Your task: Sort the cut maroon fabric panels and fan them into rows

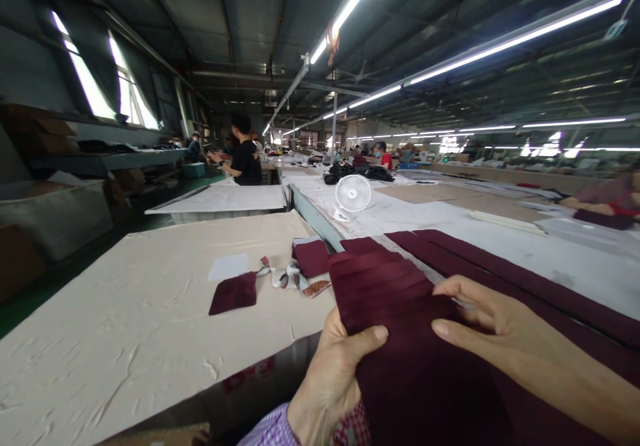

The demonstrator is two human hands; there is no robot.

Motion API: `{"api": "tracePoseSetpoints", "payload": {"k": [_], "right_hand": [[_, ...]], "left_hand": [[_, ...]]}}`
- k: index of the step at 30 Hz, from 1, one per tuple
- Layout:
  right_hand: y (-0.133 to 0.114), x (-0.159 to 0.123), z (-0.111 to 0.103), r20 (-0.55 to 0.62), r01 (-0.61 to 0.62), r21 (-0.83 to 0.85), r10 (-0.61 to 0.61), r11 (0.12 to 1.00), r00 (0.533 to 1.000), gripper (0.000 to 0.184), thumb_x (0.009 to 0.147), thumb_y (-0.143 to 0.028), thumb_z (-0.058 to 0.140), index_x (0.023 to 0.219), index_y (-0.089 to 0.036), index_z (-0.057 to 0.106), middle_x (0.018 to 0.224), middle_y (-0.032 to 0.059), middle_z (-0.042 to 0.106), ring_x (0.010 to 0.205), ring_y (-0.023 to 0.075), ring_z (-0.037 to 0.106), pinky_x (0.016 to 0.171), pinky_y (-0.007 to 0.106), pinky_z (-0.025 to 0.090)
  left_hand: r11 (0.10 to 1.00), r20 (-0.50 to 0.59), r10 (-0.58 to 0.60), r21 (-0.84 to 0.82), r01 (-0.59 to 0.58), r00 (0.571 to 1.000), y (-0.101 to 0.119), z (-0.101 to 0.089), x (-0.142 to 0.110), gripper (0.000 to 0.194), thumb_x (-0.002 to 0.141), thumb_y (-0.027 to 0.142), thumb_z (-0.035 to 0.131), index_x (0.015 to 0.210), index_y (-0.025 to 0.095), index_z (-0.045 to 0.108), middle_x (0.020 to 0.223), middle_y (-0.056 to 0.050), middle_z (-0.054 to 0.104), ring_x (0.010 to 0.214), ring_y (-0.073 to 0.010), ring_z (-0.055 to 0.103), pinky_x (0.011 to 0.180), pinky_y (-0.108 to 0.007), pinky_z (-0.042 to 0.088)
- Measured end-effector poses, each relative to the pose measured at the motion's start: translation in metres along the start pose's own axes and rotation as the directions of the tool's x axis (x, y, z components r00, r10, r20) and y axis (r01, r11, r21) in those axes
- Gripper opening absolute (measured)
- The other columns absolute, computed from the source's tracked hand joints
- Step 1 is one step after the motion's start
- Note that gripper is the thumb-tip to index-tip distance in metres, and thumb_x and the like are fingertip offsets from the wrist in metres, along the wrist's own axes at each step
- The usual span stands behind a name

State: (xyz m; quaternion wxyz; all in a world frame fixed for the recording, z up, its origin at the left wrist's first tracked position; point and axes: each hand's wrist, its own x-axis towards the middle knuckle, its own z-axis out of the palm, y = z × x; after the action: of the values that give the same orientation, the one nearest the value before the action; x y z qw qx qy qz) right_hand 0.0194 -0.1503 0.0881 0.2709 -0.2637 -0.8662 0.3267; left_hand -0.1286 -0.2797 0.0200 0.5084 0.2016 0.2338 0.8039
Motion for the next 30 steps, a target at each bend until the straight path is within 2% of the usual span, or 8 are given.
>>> {"api": "tracePoseSetpoints", "payload": {"k": [3, 5, 8, 11, 16, 21, 27, 30], "right_hand": [[0.002, -0.003, 0.001, 0.116, -0.027, 0.098, 0.016, 0.995, 0.993, 0.044, 0.078, -0.051, 0.074, 0.117, -0.032, 0.065, 0.13, 0.0049, 0.067, 0.121, 0.0314, 0.064, 0.106, 0.045, 0.051], [0.002, -0.004, 0.001, 0.185, -0.051, 0.121, 0.028, 0.991, 0.982, 0.047, 0.078, -0.047, 0.074, 0.121, -0.034, 0.062, 0.134, 0.0048, 0.064, 0.125, 0.0314, 0.061, 0.113, 0.048, 0.045], [0.002, -0.002, -0.001, 0.227, -0.079, 0.143, 0.045, 0.987, 0.973, 0.046, 0.079, -0.047, 0.073, 0.12, -0.032, 0.061, 0.132, 0.0066, 0.064, 0.117, 0.0316, 0.065, 0.107, 0.048, 0.05], [0.004, 0.0, -0.003, 0.195, -0.09, 0.16, 0.058, 0.983, 0.979, 0.048, 0.076, -0.052, 0.076, 0.116, -0.03, 0.063, 0.136, 0.0087, 0.062, 0.118, 0.0338, 0.064, 0.1, 0.046, 0.055], [0.006, 0.002, -0.002, 0.231, -0.114, 0.309, 0.042, 0.944, 0.972, 0.059, 0.073, -0.048, 0.081, 0.124, -0.029, 0.058, 0.133, 0.0108, 0.064, 0.117, 0.0335, 0.065, 0.096, 0.042, 0.058], [0.001, 0.0, 0.002, 0.224, -0.095, 0.313, 0.024, 0.945, 0.974, 0.043, 0.075, -0.044, 0.081, 0.11, -0.025, 0.066, 0.121, 0.0092, 0.071, 0.111, 0.0325, 0.068, 0.095, 0.041, 0.058], [-0.005, -0.005, 0.007, 0.302, -0.19, 0.413, 0.063, 0.891, 0.951, 0.051, 0.078, -0.042, 0.081, 0.123, -0.023, 0.068, 0.125, 0.0089, 0.072, 0.109, 0.0331, 0.07, 0.094, 0.043, 0.059], [-0.005, -0.007, 0.011, 0.314, -0.183, 0.432, 0.043, 0.883, 0.949, 0.042, 0.083, -0.045, 0.076, 0.119, -0.024, 0.073, 0.116, 0.0063, 0.076, 0.102, 0.032, 0.073, 0.089, 0.041, 0.061]], "left_hand": [[1.0, 0.038, -0.017, 0.008, 0.017, 0.999, 0.001, 0.0, -0.001, 0.028, 0.066, 0.006, 0.084, 0.092, 0.016, 0.078, 0.088, -0.008, 0.081, 0.076, -0.0225, 0.076, 0.081, -0.034, 0.06], [1.0, 0.066, -0.024, 0.005, 0.024, 0.997, 0.0, -0.002, -0.002, 0.029, 0.066, 0.006, 0.083, 0.093, 0.017, 0.079, 0.085, -0.008, 0.081, 0.073, -0.0202, 0.076, 0.073, -0.029, 0.06], [1.0, 0.086, -0.022, 0.008, 0.021, 0.996, -0.002, -0.004, -0.003, 0.028, 0.067, 0.006, 0.083, 0.093, 0.016, 0.079, 0.085, -0.008, 0.081, 0.071, -0.0189, 0.075, 0.07, -0.026, 0.059], [1.0, 0.077, -0.019, 0.002, 0.019, 0.997, -0.004, -0.006, -0.002, 0.031, 0.065, 0.008, 0.085, 0.094, 0.016, 0.079, 0.087, -0.009, 0.081, 0.073, -0.0202, 0.076, 0.071, -0.028, 0.059], [0.999, 0.062, -0.029, 0.018, 0.028, 0.998, -0.003, -0.009, -0.001, 0.033, 0.063, 0.009, 0.087, 0.094, 0.016, 0.079, 0.087, -0.009, 0.081, 0.074, -0.0219, 0.076, 0.072, -0.03, 0.06], [0.999, 0.006, -0.025, 0.026, 0.025, 1.0, 0.0, -0.011, -0.003, 0.032, 0.063, 0.008, 0.087, 0.092, 0.016, 0.077, 0.084, -0.007, 0.08, 0.075, -0.0224, 0.076, 0.077, -0.034, 0.06], [0.999, 0.033, -0.016, 0.03, 0.015, 0.999, 0.0, -0.011, -0.002, 0.031, 0.066, 0.008, 0.085, 0.095, 0.016, 0.076, 0.09, -0.009, 0.081, 0.079, -0.0234, 0.076, 0.086, -0.039, 0.059], [1.0, 0.034, -0.011, 0.017, 0.01, 0.999, -0.001, -0.01, -0.001, 0.028, 0.067, 0.008, 0.085, 0.093, 0.015, 0.076, 0.09, -0.009, 0.081, 0.08, -0.0244, 0.077, 0.089, -0.041, 0.058]]}}
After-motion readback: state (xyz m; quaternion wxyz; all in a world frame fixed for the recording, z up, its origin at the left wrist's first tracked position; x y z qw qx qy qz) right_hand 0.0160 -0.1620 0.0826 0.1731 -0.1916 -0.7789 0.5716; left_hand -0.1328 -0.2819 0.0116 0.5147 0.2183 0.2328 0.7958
